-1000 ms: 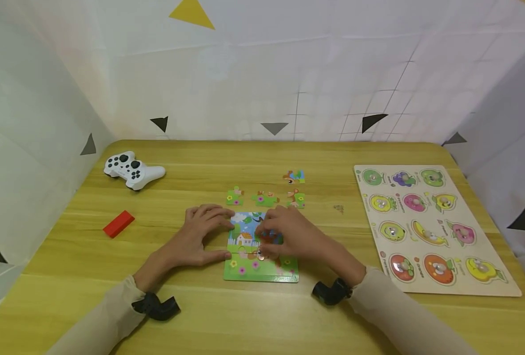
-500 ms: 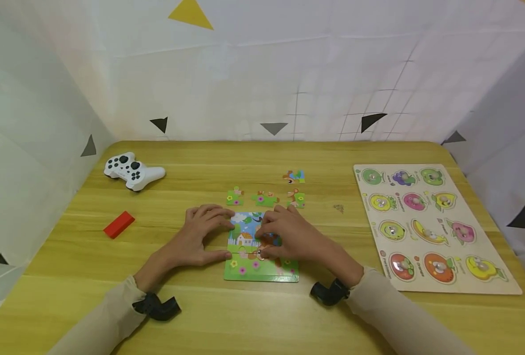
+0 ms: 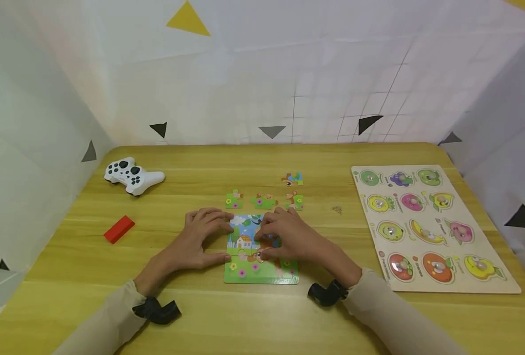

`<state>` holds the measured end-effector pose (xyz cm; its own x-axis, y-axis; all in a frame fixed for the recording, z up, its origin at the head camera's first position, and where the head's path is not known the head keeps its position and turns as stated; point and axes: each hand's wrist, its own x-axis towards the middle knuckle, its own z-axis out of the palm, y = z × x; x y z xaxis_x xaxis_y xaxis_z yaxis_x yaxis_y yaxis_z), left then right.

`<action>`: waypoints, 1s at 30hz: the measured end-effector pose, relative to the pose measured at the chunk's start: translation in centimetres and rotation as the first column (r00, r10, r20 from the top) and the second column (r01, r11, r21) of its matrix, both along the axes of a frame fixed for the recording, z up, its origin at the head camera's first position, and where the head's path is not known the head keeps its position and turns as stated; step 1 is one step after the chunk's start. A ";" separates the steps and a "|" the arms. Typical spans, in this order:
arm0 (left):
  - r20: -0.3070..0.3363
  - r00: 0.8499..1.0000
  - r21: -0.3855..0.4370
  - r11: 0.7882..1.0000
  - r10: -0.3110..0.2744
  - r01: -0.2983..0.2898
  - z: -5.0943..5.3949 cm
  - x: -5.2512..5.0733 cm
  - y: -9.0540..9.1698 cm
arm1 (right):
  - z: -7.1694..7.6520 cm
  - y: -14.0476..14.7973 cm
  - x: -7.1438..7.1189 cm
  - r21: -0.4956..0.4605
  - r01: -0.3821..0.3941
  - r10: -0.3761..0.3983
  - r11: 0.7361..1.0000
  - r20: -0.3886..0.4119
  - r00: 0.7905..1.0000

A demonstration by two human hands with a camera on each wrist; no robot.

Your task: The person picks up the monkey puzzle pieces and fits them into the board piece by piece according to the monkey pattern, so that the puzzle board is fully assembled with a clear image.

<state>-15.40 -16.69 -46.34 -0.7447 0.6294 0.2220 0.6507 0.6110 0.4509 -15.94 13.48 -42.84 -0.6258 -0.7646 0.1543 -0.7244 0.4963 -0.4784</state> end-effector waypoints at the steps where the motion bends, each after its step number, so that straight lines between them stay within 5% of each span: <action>1: -0.001 1.000 0.000 1.000 -0.001 0.001 0.0 0.0 0.0 | -0.1 0.1 0.0 -0.009 -0.003 0.003 1.000 0.003 1.000; 10: -0.008 1.000 0.004 1.000 -0.013 0.013 0.0 0.0 0.0 | -0.9 1.2 -1.1 -0.176 0.010 0.013 0.984 0.124 0.992; 15: -0.010 1.000 0.000 1.000 -0.013 0.013 0.0 0.0 -0.1 | -0.7 2.5 -2.5 -0.251 0.097 -0.050 0.963 0.190 0.981; 20: -0.018 1.000 0.000 1.000 -0.010 0.010 -0.1 0.0 -0.1 | -0.3 4.0 -4.4 -0.248 0.227 -0.168 0.942 0.239 0.956; 30: -0.006 1.000 -0.021 1.000 -0.006 0.006 -0.3 -0.1 -0.1 | -0.2 6.5 -8.5 -0.221 0.298 -0.249 0.929 0.224 0.942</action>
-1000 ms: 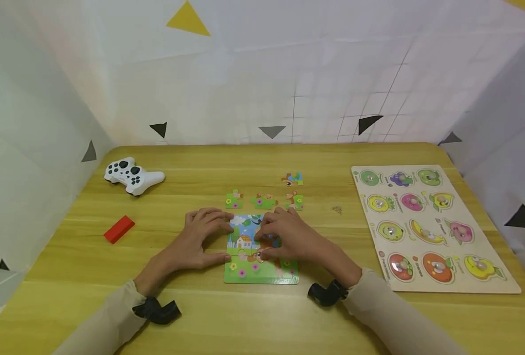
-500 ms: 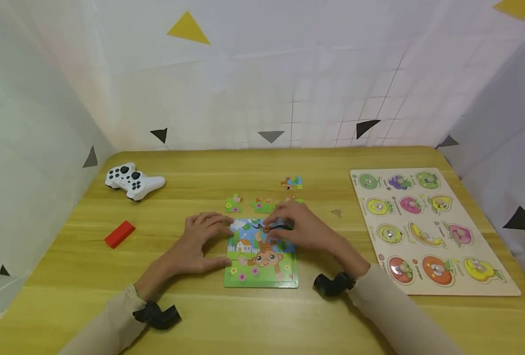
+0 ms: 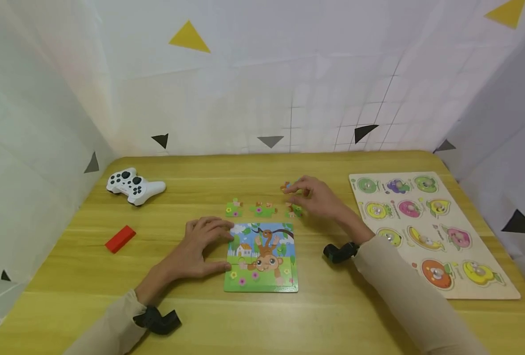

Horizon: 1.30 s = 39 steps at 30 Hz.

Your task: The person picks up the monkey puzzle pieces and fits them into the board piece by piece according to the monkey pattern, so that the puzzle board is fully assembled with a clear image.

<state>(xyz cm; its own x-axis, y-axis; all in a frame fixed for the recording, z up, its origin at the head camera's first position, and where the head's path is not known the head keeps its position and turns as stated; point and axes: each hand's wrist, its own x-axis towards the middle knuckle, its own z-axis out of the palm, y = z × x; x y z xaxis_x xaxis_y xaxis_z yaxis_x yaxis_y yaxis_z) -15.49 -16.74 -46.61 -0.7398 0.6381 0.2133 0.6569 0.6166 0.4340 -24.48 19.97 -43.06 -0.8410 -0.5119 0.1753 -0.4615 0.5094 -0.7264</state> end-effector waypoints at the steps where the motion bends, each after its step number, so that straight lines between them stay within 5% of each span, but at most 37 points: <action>1: 0.000 1.000 0.001 1.000 0.000 0.000 -0.1 0.0 0.0 | -0.1 0.2 -0.4 0.004 0.007 -0.007 1.000 0.005 1.000; 14: -0.001 1.000 0.014 1.000 -0.002 0.002 -0.5 0.3 0.0 | -0.8 1.7 -4.3 0.084 0.029 -0.033 0.996 0.053 0.998; 29: 0.000 1.000 0.010 1.000 0.002 -0.002 -0.1 0.3 0.0 | -0.2 1.5 -5.4 0.233 -0.010 0.019 0.973 -0.038 0.999; 39: -0.014 1.000 0.015 1.000 -0.001 0.001 0.1 0.2 0.0 | 0.0 1.4 -5.4 0.240 0.025 -0.040 0.970 0.058 0.998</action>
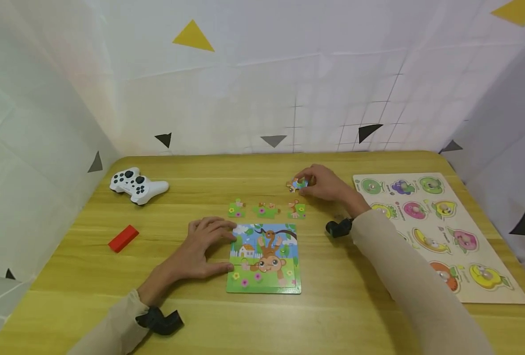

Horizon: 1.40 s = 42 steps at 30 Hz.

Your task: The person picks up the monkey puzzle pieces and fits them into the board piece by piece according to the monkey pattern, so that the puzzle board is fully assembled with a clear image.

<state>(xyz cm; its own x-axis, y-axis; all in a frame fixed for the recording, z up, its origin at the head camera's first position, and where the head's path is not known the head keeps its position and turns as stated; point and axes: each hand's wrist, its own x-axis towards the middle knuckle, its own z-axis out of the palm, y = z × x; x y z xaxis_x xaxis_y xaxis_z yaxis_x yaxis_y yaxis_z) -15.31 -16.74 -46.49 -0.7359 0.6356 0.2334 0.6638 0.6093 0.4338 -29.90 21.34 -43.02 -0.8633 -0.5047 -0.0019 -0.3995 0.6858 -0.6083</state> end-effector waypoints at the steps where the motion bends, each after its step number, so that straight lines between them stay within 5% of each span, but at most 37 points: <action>1: -0.003 1.000 0.002 1.000 -0.002 0.002 0.0 0.0 0.0 | -0.1 0.1 0.0 -0.005 0.007 -0.007 1.000 0.005 1.000; 22: -0.011 1.000 0.009 1.000 -0.010 0.010 0.3 -0.4 0.1 | -0.3 0.9 1.1 -0.177 0.125 -0.131 0.976 -0.023 0.991; 33: -0.003 1.000 0.012 1.000 -0.001 0.001 0.1 -0.2 0.0 | 0.2 0.6 3.8 -0.334 0.123 -0.128 0.934 0.010 0.992; 42: 0.008 1.000 0.000 1.000 0.004 -0.004 0.0 -0.1 0.1 | 0.0 0.1 6.7 -0.361 0.091 -0.071 0.928 0.067 0.995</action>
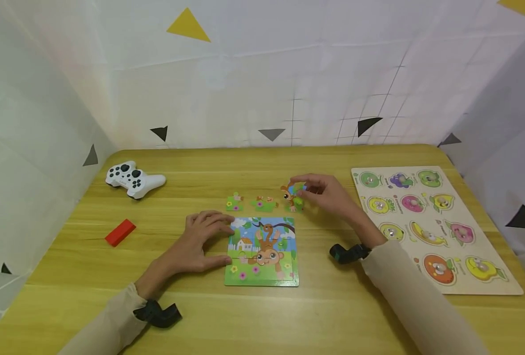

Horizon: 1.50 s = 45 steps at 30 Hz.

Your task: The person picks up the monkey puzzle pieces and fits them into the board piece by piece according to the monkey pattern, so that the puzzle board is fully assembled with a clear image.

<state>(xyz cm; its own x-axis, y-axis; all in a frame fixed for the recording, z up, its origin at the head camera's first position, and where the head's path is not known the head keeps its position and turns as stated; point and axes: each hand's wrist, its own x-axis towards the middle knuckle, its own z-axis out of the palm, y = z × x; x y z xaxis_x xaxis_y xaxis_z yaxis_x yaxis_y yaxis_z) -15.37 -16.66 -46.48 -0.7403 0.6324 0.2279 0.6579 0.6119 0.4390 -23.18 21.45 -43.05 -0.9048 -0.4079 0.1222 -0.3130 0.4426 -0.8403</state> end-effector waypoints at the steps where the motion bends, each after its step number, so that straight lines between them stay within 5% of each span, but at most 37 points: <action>1: 0.000 1.000 0.001 1.000 -0.001 0.001 0.0 0.0 0.0 | 0.0 -0.1 0.3 -0.003 -0.010 0.010 1.000 0.005 1.000; 10: 0.002 1.000 0.001 1.000 0.001 -0.001 0.1 -0.2 0.1 | 0.0 -0.8 2.6 0.008 -0.148 0.148 0.989 0.024 0.989; 26: -0.015 1.000 0.003 1.000 0.003 -0.002 -0.1 -0.2 0.1 | -0.2 -2.2 5.7 0.014 -0.379 0.376 0.925 0.100 0.921; 32: -0.020 1.000 0.004 1.000 -0.002 0.002 -0.1 -0.2 0.1 | -0.2 -2.9 6.1 0.096 -0.363 0.350 0.927 0.126 0.928; 45: 0.001 1.000 0.002 1.000 -0.003 0.003 -0.1 -0.1 0.0 | -0.1 -3.7 6.7 0.274 -0.352 0.364 0.895 0.008 0.932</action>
<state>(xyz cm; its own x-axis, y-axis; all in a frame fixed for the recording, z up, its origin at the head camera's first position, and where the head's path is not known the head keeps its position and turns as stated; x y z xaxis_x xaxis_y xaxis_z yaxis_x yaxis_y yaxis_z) -15.44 -16.63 -46.59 -0.7388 0.6341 0.2284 0.6591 0.6089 0.4414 -16.52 17.73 -43.13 -0.6881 -0.7256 -0.0017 -0.5247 0.4991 -0.6896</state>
